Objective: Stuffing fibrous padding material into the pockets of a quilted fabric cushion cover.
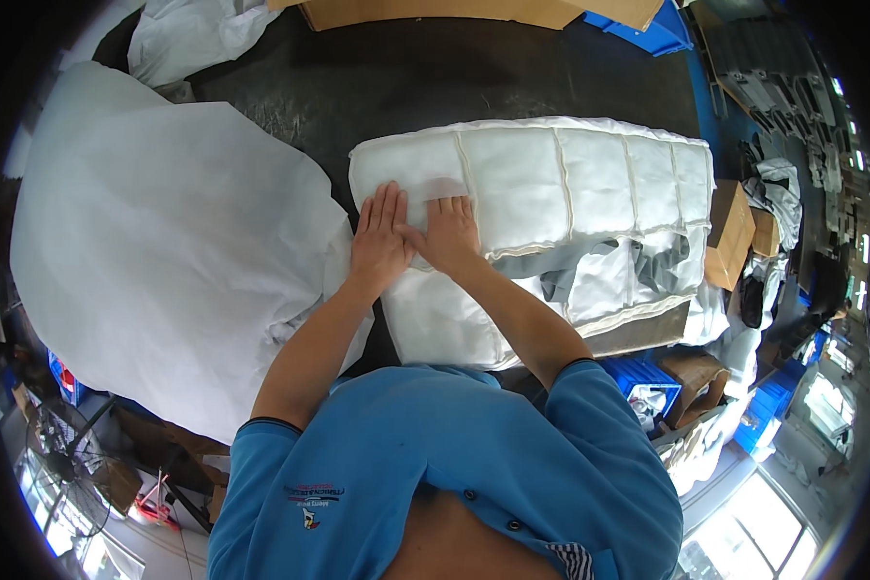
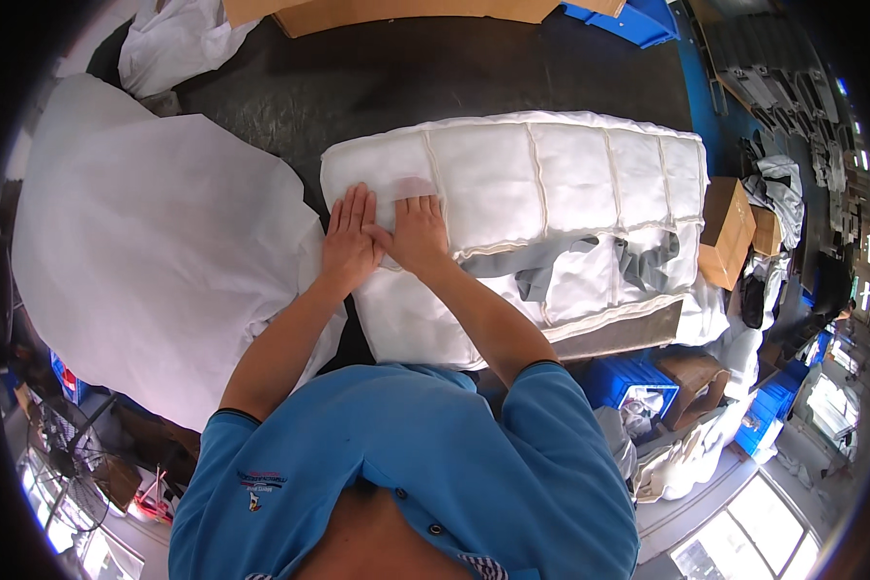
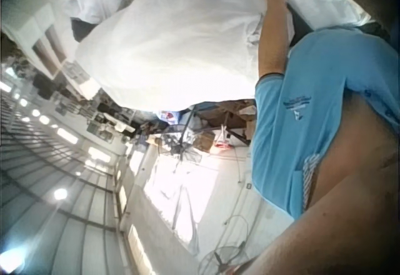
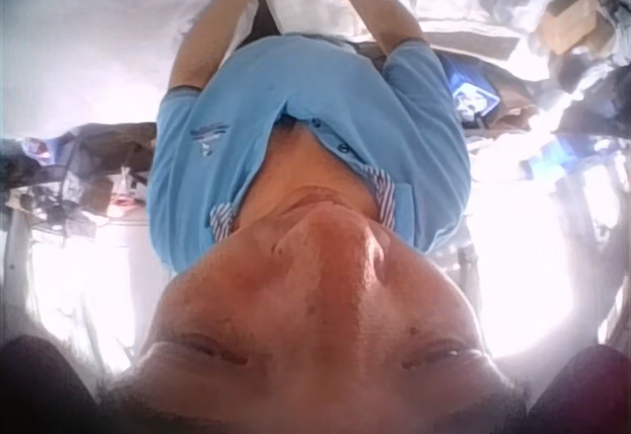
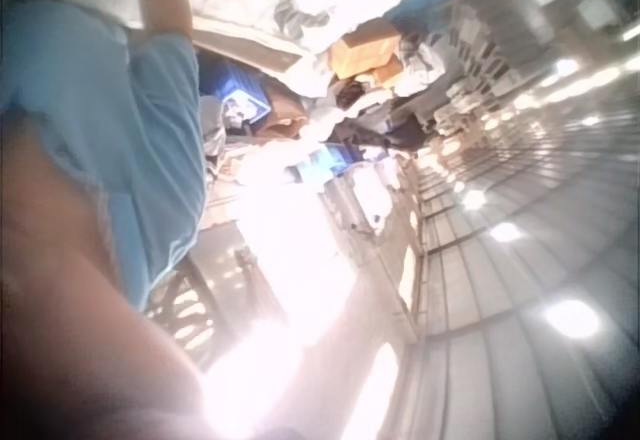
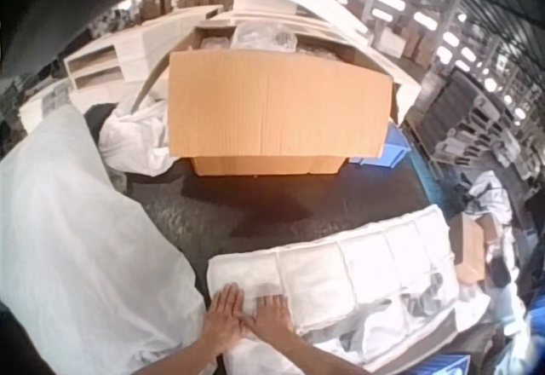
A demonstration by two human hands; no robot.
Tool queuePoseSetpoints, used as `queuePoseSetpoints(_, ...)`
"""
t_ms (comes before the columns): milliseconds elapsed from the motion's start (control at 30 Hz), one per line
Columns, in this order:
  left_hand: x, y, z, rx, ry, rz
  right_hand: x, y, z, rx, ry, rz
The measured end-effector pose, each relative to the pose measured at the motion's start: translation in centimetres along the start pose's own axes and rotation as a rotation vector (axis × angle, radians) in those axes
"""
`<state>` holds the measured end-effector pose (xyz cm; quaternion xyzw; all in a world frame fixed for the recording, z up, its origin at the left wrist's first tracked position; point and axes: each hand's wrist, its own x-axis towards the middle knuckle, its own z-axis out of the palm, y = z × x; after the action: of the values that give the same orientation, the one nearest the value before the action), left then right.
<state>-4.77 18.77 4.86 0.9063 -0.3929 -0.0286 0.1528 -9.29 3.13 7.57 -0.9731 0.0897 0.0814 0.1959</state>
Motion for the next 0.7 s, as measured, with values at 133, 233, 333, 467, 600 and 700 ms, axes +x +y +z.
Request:
queuePoseSetpoints(133,0.1,0.0,-0.2,0.010,-0.011,-0.017,-3.1,1.7,0.4,0.132,0.138,-0.278)
queuePoseSetpoints(233,0.6,0.5,-0.1,-0.029,0.007,-0.019,-3.7,2.0,0.9,-0.082,0.253,0.055)
queuePoseSetpoints(333,0.5,0.0,-0.4,0.002,-0.046,0.010,-2.3,1.4,1.4,0.017,0.145,0.042)
queuePoseSetpoints(467,-1.1,-0.3,-1.3,0.025,-0.017,0.147,-4.2,1.2,1.0,0.039,0.184,-0.043)
queuePoseSetpoints(600,-1.7,0.0,-0.4,-0.011,-0.054,0.211,-11.9,3.6,1.4,0.170,0.176,-0.019)
queuePoseSetpoints(700,-1.1,-0.3,0.0,0.015,-0.065,0.215,-17.8,6.3,-0.4,0.120,0.233,0.154)
